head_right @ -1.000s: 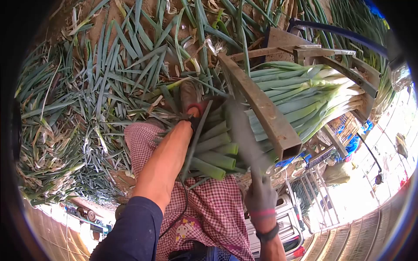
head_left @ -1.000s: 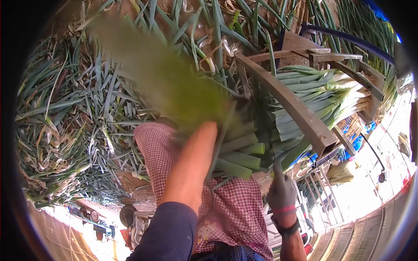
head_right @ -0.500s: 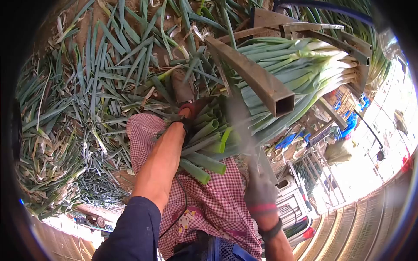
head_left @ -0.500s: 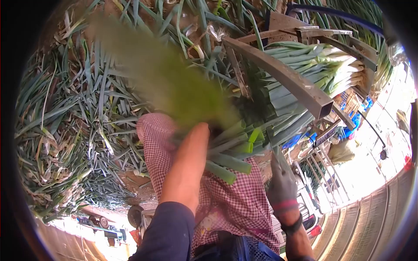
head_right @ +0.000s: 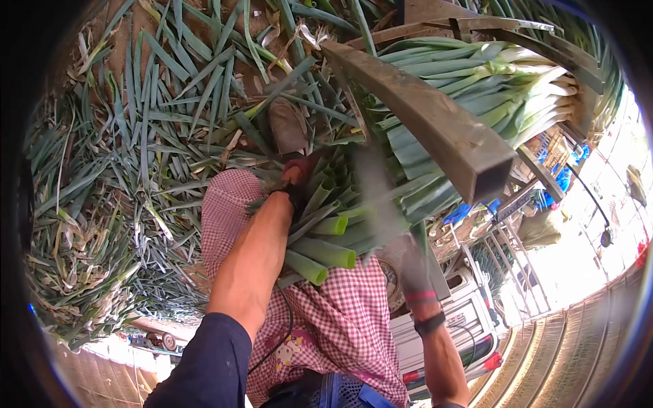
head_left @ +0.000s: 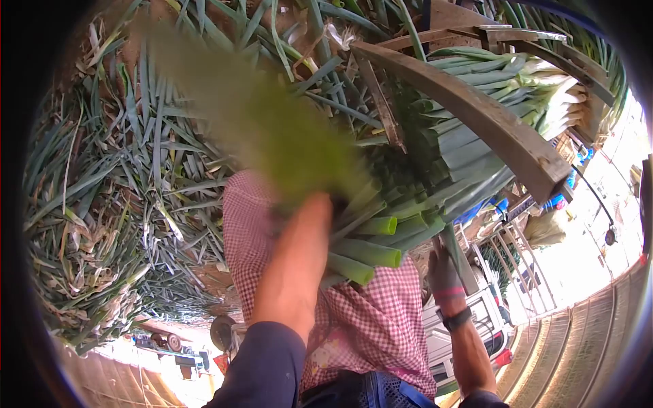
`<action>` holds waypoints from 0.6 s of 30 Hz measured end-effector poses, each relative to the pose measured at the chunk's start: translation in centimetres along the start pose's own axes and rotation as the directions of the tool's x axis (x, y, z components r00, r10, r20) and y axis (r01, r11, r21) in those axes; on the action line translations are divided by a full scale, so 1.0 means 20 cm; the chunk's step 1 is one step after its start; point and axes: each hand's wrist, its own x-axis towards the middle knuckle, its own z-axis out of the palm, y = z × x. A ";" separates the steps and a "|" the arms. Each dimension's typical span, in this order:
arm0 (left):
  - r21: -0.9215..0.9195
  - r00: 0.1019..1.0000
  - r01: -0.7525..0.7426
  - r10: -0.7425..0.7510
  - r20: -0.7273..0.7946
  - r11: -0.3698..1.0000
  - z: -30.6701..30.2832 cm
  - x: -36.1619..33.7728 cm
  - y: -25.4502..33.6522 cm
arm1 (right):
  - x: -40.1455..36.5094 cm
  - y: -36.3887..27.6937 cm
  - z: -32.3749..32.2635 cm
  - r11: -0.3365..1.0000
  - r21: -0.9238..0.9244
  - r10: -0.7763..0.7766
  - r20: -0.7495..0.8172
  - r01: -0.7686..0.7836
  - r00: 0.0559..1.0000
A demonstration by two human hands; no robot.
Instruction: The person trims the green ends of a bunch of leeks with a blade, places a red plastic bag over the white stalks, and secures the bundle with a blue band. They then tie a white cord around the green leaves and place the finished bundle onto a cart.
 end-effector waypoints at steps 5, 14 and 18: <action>-0.010 1.000 0.011 -0.011 -0.008 1.000 0.02 -0.01 -0.05 | 0.24 0.12 0.20 0.995 0.033 0.092 0.012 -0.093 0.996; -0.041 0.999 0.017 -0.018 -0.028 0.999 0.02 -0.01 -0.08 | 0.14 0.43 0.30 0.962 0.052 0.260 0.113 -0.267 0.959; -0.088 0.998 0.036 -0.040 -0.045 0.995 0.02 -0.06 -0.18 | -0.48 0.58 0.34 1.000 -0.030 0.000 -0.239 -0.007 0.971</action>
